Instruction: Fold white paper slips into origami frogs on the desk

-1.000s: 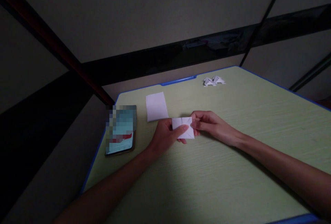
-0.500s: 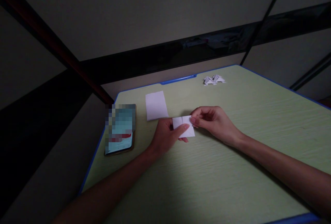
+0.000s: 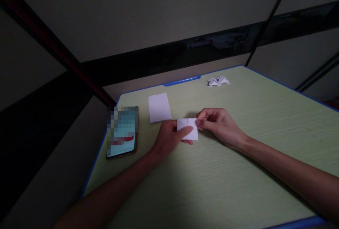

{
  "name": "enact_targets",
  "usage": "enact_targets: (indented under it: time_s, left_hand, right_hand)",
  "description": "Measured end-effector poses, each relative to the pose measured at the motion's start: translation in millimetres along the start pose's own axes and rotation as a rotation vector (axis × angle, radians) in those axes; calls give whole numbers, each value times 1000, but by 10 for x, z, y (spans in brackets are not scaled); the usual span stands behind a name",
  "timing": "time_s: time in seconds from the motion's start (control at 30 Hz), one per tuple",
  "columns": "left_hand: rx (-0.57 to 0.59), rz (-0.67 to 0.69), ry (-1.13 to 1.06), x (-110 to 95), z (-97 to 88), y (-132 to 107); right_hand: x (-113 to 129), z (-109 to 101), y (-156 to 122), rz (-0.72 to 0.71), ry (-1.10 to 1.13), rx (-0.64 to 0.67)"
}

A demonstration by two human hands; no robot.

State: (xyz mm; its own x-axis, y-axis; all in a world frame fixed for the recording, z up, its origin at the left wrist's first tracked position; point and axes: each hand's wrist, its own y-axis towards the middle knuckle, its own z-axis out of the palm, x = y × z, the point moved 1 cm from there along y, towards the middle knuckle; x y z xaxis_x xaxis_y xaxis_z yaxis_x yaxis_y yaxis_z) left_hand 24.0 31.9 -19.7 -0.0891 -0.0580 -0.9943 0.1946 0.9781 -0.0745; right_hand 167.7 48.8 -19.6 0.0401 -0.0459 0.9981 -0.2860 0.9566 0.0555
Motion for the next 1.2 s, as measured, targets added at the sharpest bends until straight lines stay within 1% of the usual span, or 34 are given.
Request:
enact_targets:
  time_s: [0.2, 0.47, 0.53, 0.63, 0.73, 0.83, 0.93, 1.1, 1.2]
  left_hand:
    - [2, 20, -36, 30, -4, -2]
    - [-43, 24, 30, -47, 12, -49]
    - [-36, 25, 33, -48, 10, -46]
    - [-13, 25, 26, -28, 0, -33]
    - [11, 32, -8, -7, -10, -20]
    - [8, 32, -22, -2, -16, -14]
    - [-5, 27, -29, 0, -18, -14]
    - [31, 67, -17, 16, -17, -10]
    - [57, 90, 33, 16, -9, -11]
  right_hand:
    - [-5, 14, -5, 13, 57, -5]
    - [-24, 21, -3, 38, 161, 34]
    - [-13, 27, 2, 74, 168, 77]
    - [0, 31, 0, 132, 85, 196]
    - [-8, 13, -3, 135, 40, 287]
    - [-29, -12, 0, 109, 56, 325]
    - [-26, -20, 3, 98, 69, 329]
    - [31, 14, -15, 119, -59, 402]
    - [40, 20, -24, 113, -87, 420]
